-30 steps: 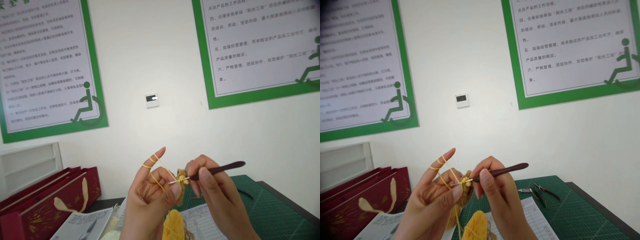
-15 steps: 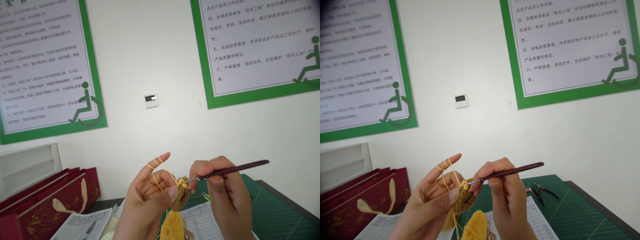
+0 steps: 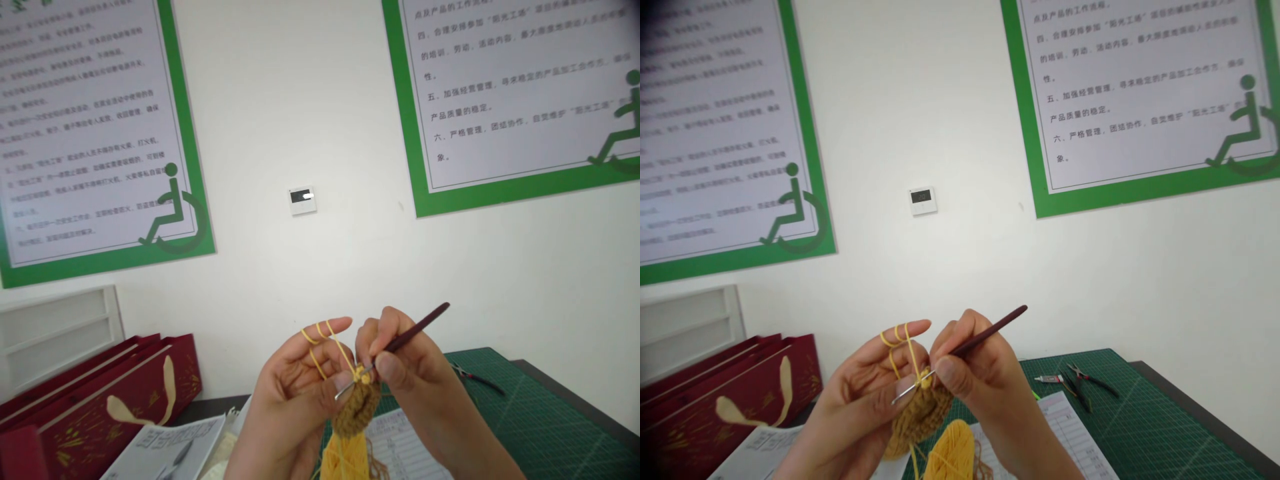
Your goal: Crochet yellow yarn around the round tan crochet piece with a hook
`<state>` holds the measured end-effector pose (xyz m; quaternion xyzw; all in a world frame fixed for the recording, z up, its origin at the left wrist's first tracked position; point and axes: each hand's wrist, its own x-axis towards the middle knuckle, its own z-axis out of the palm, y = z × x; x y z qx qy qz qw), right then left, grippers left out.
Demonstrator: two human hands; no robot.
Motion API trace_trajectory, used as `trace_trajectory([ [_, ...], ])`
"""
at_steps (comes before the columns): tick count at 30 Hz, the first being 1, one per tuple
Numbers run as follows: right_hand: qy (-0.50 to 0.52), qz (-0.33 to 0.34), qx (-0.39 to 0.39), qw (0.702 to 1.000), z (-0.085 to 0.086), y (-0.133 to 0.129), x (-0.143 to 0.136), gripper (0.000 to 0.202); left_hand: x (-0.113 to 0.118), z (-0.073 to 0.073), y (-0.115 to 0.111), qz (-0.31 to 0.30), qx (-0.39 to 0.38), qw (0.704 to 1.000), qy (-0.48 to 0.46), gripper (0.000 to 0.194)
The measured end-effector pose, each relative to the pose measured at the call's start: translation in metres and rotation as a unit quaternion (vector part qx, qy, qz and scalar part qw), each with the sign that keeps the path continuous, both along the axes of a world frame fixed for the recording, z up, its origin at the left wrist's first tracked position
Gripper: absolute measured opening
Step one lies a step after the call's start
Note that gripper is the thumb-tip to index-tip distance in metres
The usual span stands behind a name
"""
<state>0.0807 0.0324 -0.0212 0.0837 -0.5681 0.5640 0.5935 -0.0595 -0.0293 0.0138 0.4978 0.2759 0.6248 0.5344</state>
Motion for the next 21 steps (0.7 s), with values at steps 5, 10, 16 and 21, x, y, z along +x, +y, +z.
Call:
trace_trajectory([
  [5,0.054,-0.047,0.072,0.995,-0.005,0.001,-0.005,0.006,0.002,-0.002,0.003,-0.005,0.032,0.999,-0.015,0.047],
  [10,0.099,-0.169,0.103,0.975,-0.010,0.002,-0.011,0.005,0.012,-0.004,0.001,0.046,0.055,0.997,-0.042,0.041],
  [16,0.154,-0.283,0.134,0.937,-0.005,-0.002,-0.014,0.008,0.026,-0.006,-0.004,0.078,0.055,0.993,-0.071,0.048],
  [21,0.153,-0.296,0.146,0.931,-0.005,-0.004,-0.014,0.008,0.030,-0.005,-0.003,0.089,0.061,0.991,-0.080,0.046],
])
